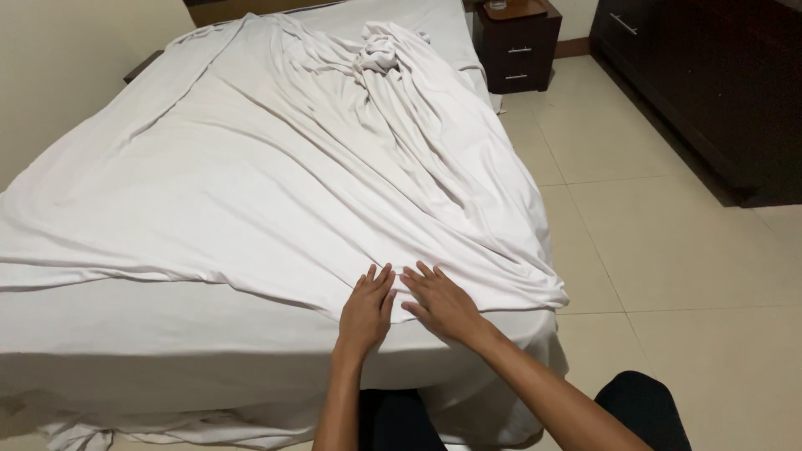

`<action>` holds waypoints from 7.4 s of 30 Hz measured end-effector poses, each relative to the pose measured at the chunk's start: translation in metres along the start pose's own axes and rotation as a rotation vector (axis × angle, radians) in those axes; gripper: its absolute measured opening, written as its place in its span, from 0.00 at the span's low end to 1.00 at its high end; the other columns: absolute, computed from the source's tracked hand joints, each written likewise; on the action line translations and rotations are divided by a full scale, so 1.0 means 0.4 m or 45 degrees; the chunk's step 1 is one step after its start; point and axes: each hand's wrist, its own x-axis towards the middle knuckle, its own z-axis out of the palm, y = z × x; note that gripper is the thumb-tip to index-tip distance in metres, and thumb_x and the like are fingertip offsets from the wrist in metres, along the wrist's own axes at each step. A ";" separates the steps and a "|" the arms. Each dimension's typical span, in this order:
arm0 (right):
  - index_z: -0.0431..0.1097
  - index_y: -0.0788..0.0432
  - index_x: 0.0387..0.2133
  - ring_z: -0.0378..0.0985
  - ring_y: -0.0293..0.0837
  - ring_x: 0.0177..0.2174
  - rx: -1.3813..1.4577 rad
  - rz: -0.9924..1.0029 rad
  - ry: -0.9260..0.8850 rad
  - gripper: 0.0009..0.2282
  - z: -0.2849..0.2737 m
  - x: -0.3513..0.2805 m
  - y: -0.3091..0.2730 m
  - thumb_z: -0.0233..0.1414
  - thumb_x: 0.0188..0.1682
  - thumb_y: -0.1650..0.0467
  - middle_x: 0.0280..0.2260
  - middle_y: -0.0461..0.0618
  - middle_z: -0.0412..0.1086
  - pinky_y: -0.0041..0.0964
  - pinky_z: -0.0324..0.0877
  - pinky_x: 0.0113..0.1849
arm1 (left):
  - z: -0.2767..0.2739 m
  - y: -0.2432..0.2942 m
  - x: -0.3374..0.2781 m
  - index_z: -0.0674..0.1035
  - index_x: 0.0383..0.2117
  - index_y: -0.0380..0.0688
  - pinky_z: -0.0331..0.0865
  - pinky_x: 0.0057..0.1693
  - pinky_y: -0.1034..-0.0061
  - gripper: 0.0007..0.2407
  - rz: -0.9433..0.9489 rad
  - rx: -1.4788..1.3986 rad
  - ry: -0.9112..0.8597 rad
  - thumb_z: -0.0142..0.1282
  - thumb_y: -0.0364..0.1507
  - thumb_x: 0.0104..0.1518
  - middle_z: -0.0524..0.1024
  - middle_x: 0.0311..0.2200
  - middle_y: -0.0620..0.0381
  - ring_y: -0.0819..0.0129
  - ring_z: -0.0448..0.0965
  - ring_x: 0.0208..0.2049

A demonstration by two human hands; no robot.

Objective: The person spreads a white fitted sheet over a mattress, smoothing it out and tucking the edges under the mattress at the corners and sides. They work around the bed to ensure the sheet is fully attached and wrinkle-free.

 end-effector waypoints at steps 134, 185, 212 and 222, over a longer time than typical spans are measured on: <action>0.76 0.58 0.49 0.67 0.54 0.60 0.083 -0.227 0.137 0.12 0.063 0.107 -0.066 0.50 0.56 0.68 0.54 0.49 0.74 0.48 0.62 0.60 | -0.110 -0.161 -0.099 0.69 0.64 0.42 0.48 0.71 0.57 0.18 -0.005 0.147 0.065 0.38 0.29 0.69 0.62 0.69 0.52 0.53 0.53 0.72; 0.67 0.60 0.61 0.57 0.63 0.65 -0.132 0.585 0.218 0.25 -0.320 -0.004 0.542 0.50 0.54 0.58 0.62 0.62 0.63 0.60 0.50 0.63 | 0.285 0.117 0.456 0.62 0.66 0.30 0.46 0.73 0.53 0.28 -0.119 0.117 -0.092 0.40 0.41 0.67 0.58 0.69 0.37 0.40 0.50 0.72; 0.64 0.56 0.65 0.70 0.62 0.57 -0.316 0.933 -0.040 0.27 -1.930 0.404 0.153 0.50 0.54 0.56 0.55 0.67 0.70 0.54 0.53 0.65 | -0.915 0.699 1.292 0.69 0.63 0.35 0.49 0.72 0.55 0.26 -0.208 0.225 -0.320 0.41 0.43 0.66 0.67 0.63 0.39 0.43 0.57 0.69; 0.57 0.58 0.67 0.54 0.64 0.65 -0.348 0.825 0.020 0.32 -2.079 0.407 0.462 0.43 0.56 0.50 0.64 0.67 0.58 0.62 0.44 0.63 | -0.777 0.908 1.551 0.67 0.64 0.35 0.47 0.72 0.53 0.27 -0.198 0.251 -0.291 0.40 0.44 0.65 0.65 0.64 0.41 0.43 0.57 0.69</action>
